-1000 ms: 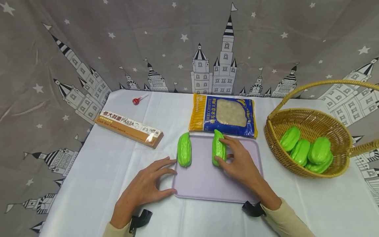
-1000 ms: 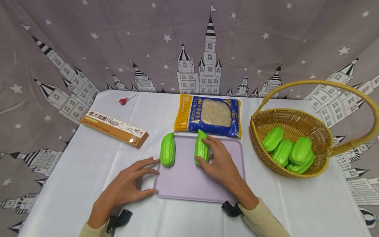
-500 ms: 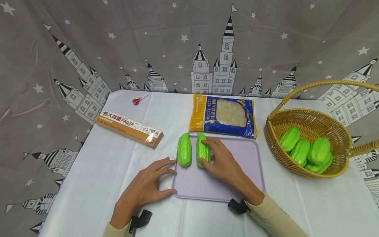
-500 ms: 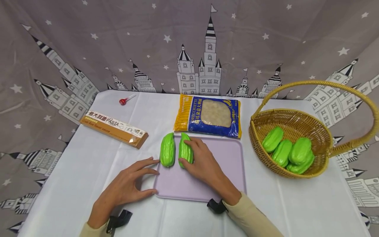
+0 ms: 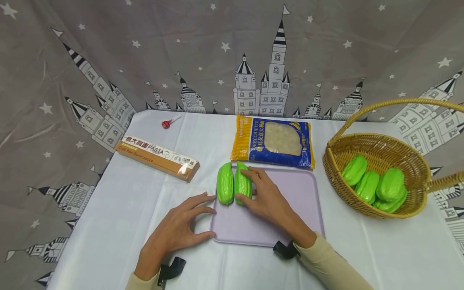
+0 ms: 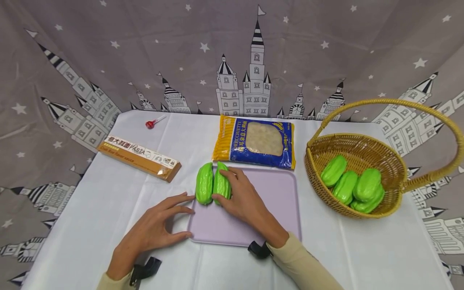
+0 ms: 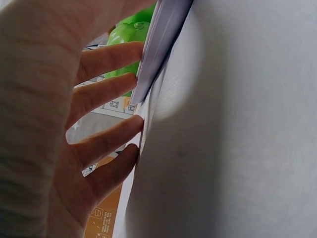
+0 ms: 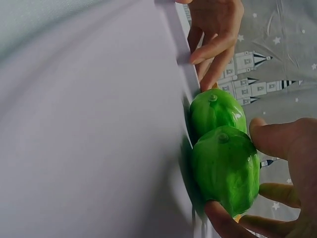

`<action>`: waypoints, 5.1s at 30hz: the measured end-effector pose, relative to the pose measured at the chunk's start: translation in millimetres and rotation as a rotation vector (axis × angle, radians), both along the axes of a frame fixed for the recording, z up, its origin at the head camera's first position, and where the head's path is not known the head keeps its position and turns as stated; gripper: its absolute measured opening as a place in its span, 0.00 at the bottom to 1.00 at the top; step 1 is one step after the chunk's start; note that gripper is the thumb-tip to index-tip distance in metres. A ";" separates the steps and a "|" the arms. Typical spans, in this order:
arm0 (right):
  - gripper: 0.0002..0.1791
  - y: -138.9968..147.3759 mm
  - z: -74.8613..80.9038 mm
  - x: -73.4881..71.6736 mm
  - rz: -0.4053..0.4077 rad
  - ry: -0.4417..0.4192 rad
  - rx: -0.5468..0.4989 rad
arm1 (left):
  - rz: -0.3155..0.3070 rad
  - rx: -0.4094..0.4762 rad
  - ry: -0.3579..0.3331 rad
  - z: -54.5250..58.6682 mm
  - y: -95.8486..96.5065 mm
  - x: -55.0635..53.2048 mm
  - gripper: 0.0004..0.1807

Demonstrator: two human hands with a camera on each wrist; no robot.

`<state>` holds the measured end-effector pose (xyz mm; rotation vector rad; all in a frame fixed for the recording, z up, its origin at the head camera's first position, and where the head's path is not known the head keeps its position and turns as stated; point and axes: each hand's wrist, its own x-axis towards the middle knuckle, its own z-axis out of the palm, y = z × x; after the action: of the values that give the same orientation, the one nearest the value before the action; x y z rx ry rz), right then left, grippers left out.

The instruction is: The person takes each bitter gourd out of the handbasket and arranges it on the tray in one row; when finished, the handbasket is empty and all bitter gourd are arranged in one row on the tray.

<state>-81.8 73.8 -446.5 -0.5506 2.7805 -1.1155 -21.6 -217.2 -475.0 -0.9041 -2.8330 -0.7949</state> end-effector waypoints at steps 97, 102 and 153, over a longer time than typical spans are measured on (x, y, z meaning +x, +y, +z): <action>0.37 262.8 43.3 27.1 -0.817 0.242 0.222 | -0.015 0.020 0.049 -3.9 -2.7 -3.1 0.30; 0.30 246.4 46.6 31.2 -0.754 0.381 0.121 | -0.021 0.026 0.056 -3.5 -2.6 -3.8 0.30; 0.37 70.6 1.4 8.0 -0.082 0.176 -0.059 | -0.013 0.037 0.043 -5.0 -1.6 -1.9 0.30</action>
<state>-73.8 144.4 -445.2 -0.5727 2.9526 -1.2253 -23.5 -218.8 -480.0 -0.9239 -2.7687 -0.8162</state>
